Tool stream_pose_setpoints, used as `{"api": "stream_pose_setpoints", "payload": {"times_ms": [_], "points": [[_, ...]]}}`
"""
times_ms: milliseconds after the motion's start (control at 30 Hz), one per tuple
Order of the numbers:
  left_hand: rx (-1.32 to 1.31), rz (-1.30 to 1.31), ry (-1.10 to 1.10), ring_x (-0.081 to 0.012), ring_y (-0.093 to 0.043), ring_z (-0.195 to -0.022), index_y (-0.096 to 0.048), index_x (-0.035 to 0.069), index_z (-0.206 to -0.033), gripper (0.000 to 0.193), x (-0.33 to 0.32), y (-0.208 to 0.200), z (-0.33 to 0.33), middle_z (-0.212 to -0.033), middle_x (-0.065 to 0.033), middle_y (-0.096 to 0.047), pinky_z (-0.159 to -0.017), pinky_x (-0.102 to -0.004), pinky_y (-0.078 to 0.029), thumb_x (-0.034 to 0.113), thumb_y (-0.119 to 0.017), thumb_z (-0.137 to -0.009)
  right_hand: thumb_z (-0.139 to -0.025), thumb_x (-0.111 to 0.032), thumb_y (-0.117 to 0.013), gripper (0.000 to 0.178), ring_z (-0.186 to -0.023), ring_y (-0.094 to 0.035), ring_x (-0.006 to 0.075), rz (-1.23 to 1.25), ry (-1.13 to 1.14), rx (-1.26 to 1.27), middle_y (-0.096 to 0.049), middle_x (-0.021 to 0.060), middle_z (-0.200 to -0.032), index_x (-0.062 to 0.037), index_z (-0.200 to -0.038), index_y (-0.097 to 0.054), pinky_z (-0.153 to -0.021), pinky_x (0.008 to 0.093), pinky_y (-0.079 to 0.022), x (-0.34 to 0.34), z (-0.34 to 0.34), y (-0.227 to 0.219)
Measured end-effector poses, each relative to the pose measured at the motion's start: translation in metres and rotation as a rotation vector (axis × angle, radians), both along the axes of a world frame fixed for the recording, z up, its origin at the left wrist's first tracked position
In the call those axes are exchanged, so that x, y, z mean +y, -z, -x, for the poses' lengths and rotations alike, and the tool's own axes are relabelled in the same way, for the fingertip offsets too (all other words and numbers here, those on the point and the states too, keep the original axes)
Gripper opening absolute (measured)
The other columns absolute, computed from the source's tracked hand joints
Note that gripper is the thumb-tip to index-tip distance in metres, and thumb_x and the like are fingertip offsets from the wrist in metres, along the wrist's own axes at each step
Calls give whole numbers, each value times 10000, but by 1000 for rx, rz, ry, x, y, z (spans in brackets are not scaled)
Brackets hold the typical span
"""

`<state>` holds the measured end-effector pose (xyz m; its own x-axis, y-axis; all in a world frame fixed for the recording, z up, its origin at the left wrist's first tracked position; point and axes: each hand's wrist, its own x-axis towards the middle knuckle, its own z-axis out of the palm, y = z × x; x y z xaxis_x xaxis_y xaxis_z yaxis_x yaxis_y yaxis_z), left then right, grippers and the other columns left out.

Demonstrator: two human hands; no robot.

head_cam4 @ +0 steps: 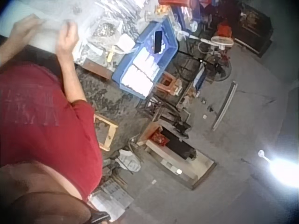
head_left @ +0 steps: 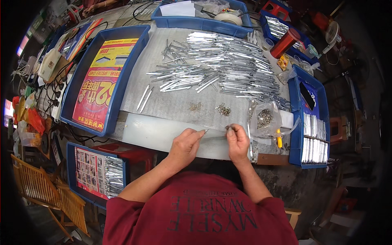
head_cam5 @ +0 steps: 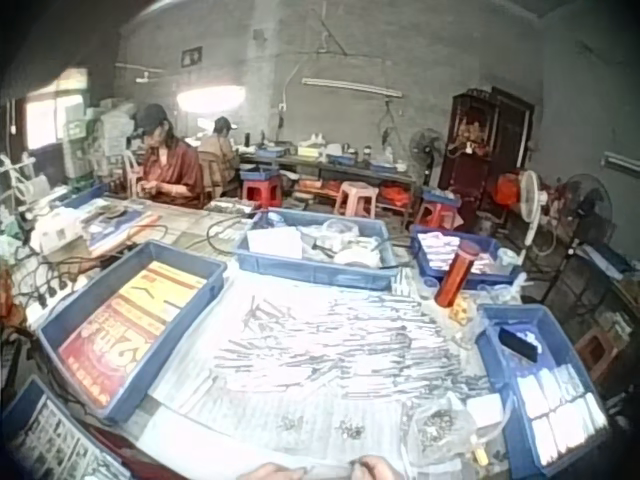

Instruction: The person puts on eyeglasses, arranges metal strips on the table, and attaches small metal components onto the metal strips by hand.

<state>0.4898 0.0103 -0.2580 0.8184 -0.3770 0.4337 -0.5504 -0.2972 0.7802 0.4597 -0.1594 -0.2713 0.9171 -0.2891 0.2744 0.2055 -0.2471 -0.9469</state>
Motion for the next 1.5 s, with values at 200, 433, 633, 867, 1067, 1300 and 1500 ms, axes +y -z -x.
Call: {"api": "stream_pose_setpoints", "payload": {"times_ms": [200,433,633,867,1067,1300,1500], "points": [[-167,-316,114,-256,-476,-659,-561,-9,-900,295,21,3,-1,-719,-103,-476,-586,-326,-423,-61,-525,-612,-837,-77,-497,110,-569,-435,49,-29,108,-15,-498,5,-647,25,-874,-516,-509,188,-374,-15,8,12],[-261,-542,416,-247,-441,-723,-520,-66,-878,266,16,-6,-11,-779,-113,-461,-655,-307,-411,22,-486,-629,-833,-77,-501,117,-570,-450,51,-43,155,-48,-502,7,-632,27,-882,-519,-517,189,-384,-16,13,15],[-338,-505,494,-231,-446,-732,-511,-61,-895,271,-33,5,-19,-774,-100,-460,-650,-296,-417,43,-482,-647,-832,-68,-498,113,-576,-449,52,-61,167,-85,-505,8,-644,32,-883,-512,-523,191,-386,-14,11,13],[-337,-491,353,-227,-453,-698,-516,-49,-917,294,-13,-2,-14,-768,-93,-460,-632,-288,-420,43,-492,-638,-838,-69,-485,120,-574,-441,50,-130,170,-53,-504,13,-657,34,-894,-505,-522,183,-377,-18,15,16],[-358,-601,426,-222,-449,-701,-521,-54,-905,289,16,-5,-10,-769,-98,-458,-629,-302,-411,43,-494,-635,-838,-66,-479,129,-582,-443,49,-159,128,-53,-503,13,-662,39,-909,-502,-525,179,-374,-16,10,16],[-384,-564,479,-224,-465,-707,-531,-55,-870,256,-39,6,-16,-780,-95,-472,-640,-300,-417,40,-495,-636,-837,-53,-473,125,-629,-456,52,-247,121,-22,-513,20,-719,35,-921,-500,-570,179,-382,-17,13,13],[-366,-225,54,-269,-496,-718,-542,-4,-907,304,-19,18,-40,-768,-123,-501,-633,-344,-430,-36,-518,-605,-845,-69,-471,144,-661,-473,69,-301,102,-46,-522,34,-780,34,-946,-486,-603,202,-407,-20,17,21]]}}
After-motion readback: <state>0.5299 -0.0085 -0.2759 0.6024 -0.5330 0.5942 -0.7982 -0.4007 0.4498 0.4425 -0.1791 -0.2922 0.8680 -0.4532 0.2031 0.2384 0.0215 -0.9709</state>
